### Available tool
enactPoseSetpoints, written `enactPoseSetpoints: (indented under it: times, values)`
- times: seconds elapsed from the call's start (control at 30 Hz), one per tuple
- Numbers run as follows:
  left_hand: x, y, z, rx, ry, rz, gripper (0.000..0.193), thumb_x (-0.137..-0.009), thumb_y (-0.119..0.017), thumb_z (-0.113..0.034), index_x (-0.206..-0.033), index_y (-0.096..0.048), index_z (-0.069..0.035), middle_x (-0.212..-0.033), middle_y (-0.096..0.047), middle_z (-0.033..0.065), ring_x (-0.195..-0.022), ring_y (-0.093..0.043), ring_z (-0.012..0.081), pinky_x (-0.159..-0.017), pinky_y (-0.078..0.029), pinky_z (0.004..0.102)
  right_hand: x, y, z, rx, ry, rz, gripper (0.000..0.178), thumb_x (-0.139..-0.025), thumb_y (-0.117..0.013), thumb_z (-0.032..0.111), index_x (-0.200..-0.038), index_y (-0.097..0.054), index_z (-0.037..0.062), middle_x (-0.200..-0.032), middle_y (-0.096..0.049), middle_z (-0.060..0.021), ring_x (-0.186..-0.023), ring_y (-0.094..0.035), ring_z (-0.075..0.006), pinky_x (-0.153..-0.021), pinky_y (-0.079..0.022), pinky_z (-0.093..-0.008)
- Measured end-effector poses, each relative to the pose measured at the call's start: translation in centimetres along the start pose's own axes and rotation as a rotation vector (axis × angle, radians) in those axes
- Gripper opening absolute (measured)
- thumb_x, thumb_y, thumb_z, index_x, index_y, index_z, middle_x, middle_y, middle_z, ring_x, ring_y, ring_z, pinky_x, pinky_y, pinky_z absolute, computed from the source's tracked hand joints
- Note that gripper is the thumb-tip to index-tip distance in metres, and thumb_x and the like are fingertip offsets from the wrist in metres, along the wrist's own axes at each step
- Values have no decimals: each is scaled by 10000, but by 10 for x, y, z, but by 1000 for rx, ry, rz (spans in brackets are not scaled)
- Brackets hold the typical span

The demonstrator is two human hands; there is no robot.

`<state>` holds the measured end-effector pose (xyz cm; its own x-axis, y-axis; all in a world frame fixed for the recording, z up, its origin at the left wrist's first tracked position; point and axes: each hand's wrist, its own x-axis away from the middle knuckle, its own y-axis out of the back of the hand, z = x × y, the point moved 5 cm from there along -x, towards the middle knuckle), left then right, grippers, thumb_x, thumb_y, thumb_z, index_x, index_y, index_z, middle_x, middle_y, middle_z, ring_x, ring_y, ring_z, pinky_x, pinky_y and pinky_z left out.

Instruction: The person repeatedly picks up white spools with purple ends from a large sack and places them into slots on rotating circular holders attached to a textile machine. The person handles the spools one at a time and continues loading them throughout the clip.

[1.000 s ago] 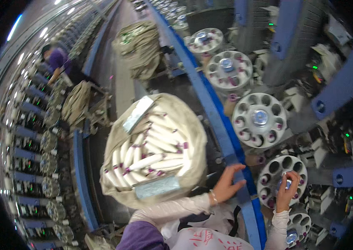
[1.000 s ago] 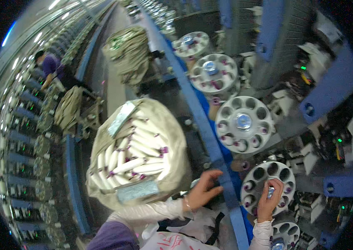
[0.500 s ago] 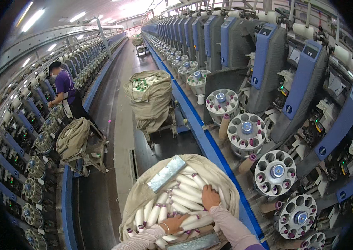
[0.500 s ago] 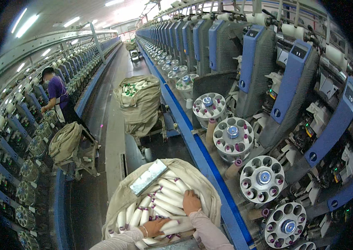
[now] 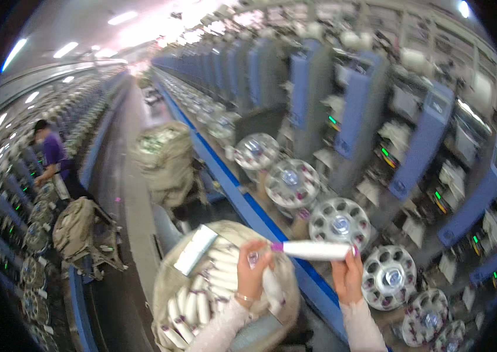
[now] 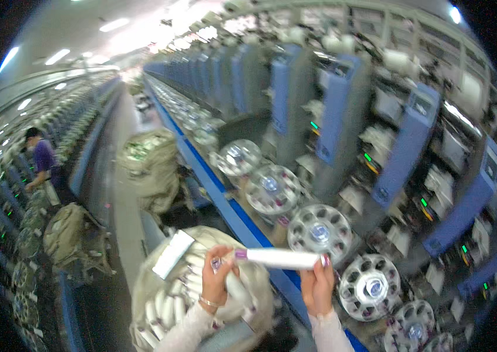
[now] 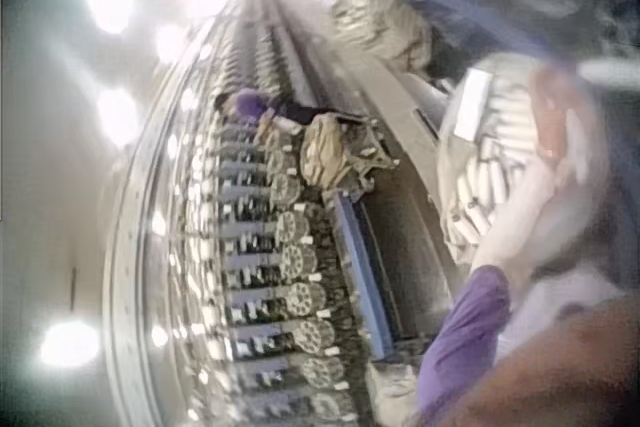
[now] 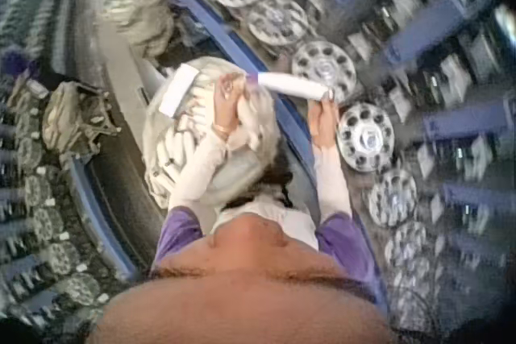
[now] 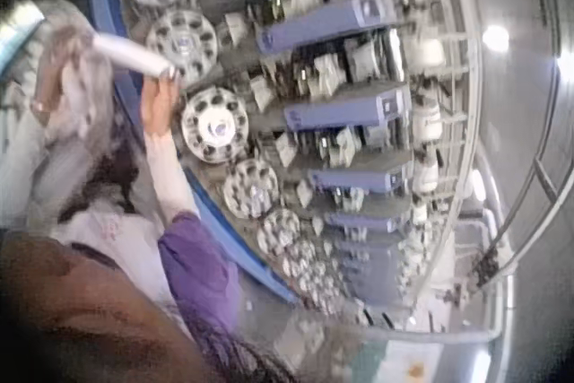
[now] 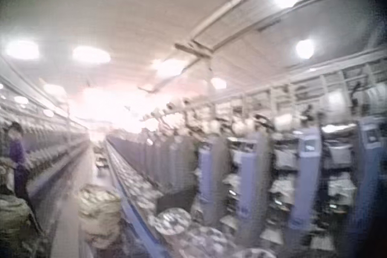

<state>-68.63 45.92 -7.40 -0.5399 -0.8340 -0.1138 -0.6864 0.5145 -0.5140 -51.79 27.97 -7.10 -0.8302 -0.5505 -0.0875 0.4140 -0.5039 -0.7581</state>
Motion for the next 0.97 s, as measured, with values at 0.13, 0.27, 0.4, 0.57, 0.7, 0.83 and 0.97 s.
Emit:
enactPoseSetpoints:
  times: [0.13, 0.27, 0.4, 0.57, 0.7, 0.83, 0.97]
  values:
    - [25, -101, 49, 151, 142, 88, 268, -932, -596, -121, -1171, -534, -18, -1063, -637, 128, -720, -572, 154, -673, -500, 300, 15, 53, 61, -91, 12, -85, 225, -988, -531, 127, -1203, -511, 65, -1188, -589, -121, -1189, -541, -279, -1038, -437, -423]
    - [43, -155, 95, 184, 87, 49, 135, -971, -545, -161, -1039, -544, -44, -983, -620, 110, -722, -553, 143, -679, -480, 302, 23, 106, 109, 94, 8, -300, 290, -955, -591, 92, -1228, -500, 58, -1122, -567, -93, -1045, -581, -235, -912, -507, -354]
    - [54, -190, 130, 94, 74, 84, 127, -964, -554, -152, -1025, -543, -41, -1001, -611, 116, -706, -547, 136, -681, -472, 292, 28, 120, 168, 1315, 475, -307, 228, -826, -710, 124, -1048, -703, 71, -1064, -558, -92, -1031, -523, -263, -880, -414, -377]
    - [63, -211, 162, 70, 191, 64, 107, -948, -566, -91, -1015, -534, -14, -996, -640, 136, -688, -554, 122, -684, -468, 267, 18, 130, 165, 1528, 540, -95, 288, -751, -765, 167, -1033, -735, 121, -974, -657, -28, -959, -569, -256, -855, -404, -377]
    - [61, -220, 175, 8, 231, 61, 113, -941, -595, -99, -984, -529, -17, -964, -638, 128, -662, -552, 114, -650, -459, 252, 1, 154, 150, 1297, 480, -131, 308, -728, -792, 187, -1023, -738, 115, -943, -669, -25, -924, -585, -235, -840, -411, -376]
    - [53, -220, 185, -71, 243, 66, 148, -924, -635, -117, -969, -531, -22, -894, -625, 105, -642, -549, 114, -621, -457, 256, 1, 167, 137, 1320, 472, -132, 237, -766, -760, 128, -998, -738, 90, -951, -657, -52, -931, -590, -254, -837, -435, -364]
    - [48, -217, 207, 5, 412, 67, 168, -920, -655, -153, -968, -536, -44, -877, -637, 109, -628, -560, 142, -642, -467, 264, 1, 192, 111, 1289, 524, -261, 329, -745, -793, 171, -1066, -735, 134, -1016, -669, -24, -1042, -572, -246, -928, -382, -396]
